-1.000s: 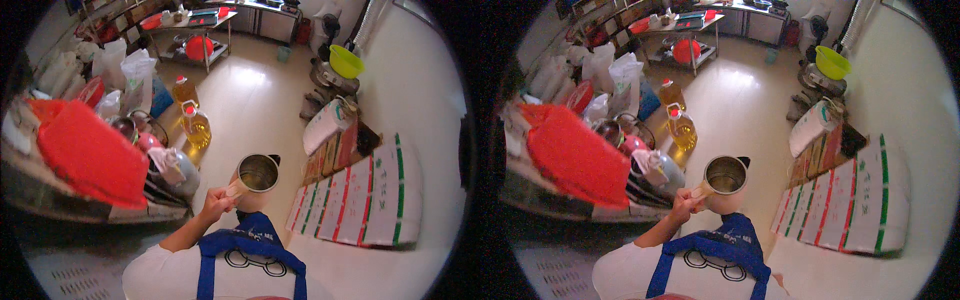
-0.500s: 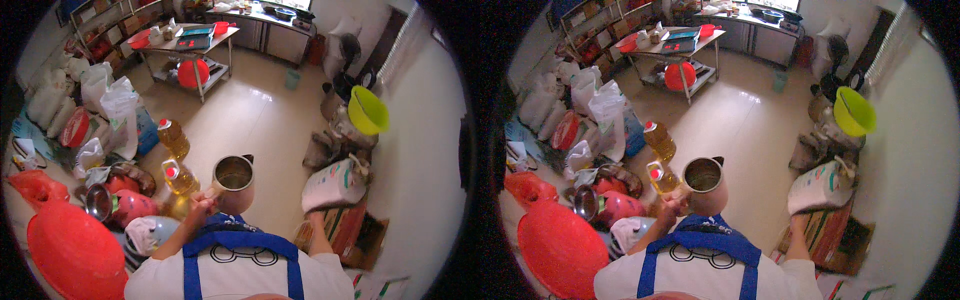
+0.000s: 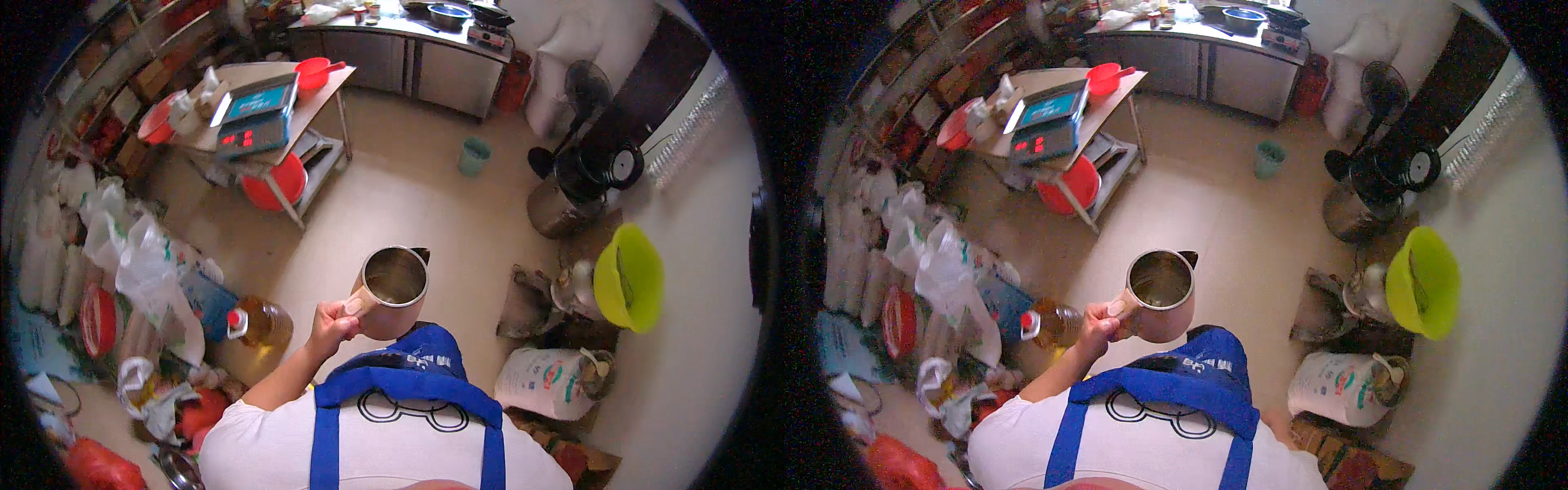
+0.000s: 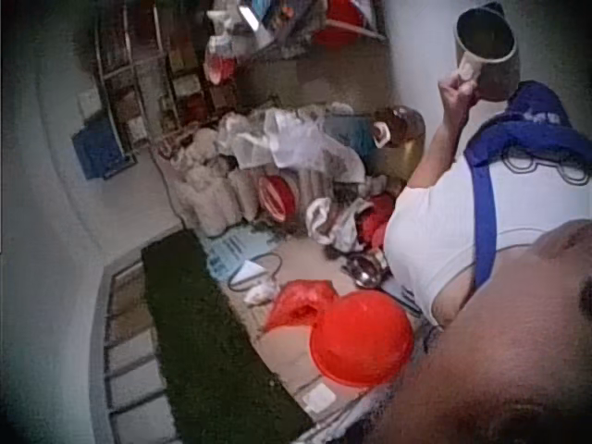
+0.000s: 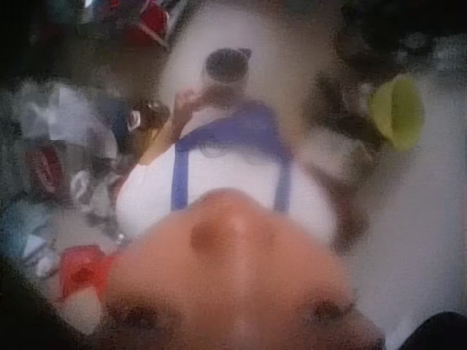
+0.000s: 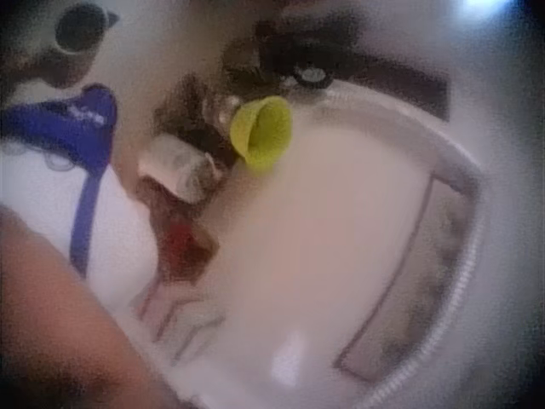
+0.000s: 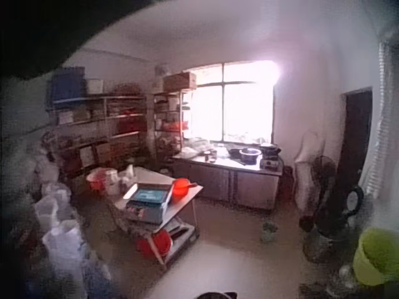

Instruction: The person adds water from a pitcher into a small container, mixes it, and then pours the mixture into a large industrial dough mixer. They then manually scrape and fold the dough inside the mixer bowl by hand.

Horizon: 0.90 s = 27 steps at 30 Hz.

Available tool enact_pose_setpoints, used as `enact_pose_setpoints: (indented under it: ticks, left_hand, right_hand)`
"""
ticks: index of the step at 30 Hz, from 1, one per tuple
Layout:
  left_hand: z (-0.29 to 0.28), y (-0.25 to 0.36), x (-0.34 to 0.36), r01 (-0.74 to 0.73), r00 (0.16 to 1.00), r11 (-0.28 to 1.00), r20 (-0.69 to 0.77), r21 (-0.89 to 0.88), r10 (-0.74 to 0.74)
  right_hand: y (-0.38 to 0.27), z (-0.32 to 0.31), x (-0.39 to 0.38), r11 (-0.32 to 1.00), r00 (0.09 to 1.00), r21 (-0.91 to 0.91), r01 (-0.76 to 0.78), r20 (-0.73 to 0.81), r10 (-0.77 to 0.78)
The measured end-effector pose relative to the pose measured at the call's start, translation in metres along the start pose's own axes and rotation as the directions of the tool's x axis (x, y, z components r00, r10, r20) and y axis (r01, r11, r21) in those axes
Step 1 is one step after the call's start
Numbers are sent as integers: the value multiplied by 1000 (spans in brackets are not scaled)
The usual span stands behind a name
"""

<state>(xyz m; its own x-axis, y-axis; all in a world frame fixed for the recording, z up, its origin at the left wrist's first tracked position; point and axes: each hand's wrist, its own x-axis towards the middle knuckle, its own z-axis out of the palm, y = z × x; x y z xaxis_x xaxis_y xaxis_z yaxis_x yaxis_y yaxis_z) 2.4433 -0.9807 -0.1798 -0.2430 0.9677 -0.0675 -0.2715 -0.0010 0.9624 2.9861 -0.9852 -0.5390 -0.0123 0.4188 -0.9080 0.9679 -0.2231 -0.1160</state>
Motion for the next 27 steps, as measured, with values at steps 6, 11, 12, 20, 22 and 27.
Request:
enact_pose_setpoints:
  ticks: [6,11,12,20,22,27]
  left_hand:
    - [-10,12,253,-55,998,998,13,-4,56]
    - [-20,30,428,-54,974,997,-221,-48,42]
    - [-15,34,472,-93,964,995,-253,-20,85]
    - [-67,44,773,-120,975,990,-181,72,132]
    - [-87,42,849,-118,965,991,-228,69,131]
    - [-98,56,1033,-181,963,965,-165,190,213]
  right_hand:
    - [-79,-121,63,953,962,158,-260,-43,270]
    - [-241,-396,160,980,845,178,-92,-506,171]
    - [-305,-469,171,987,778,153,46,-625,61]
    - [-858,-792,7,354,223,-201,914,-480,-848]
    - [-924,-812,27,367,223,-462,808,-336,-915]
    - [-1047,-910,71,582,358,-495,645,-478,-802]
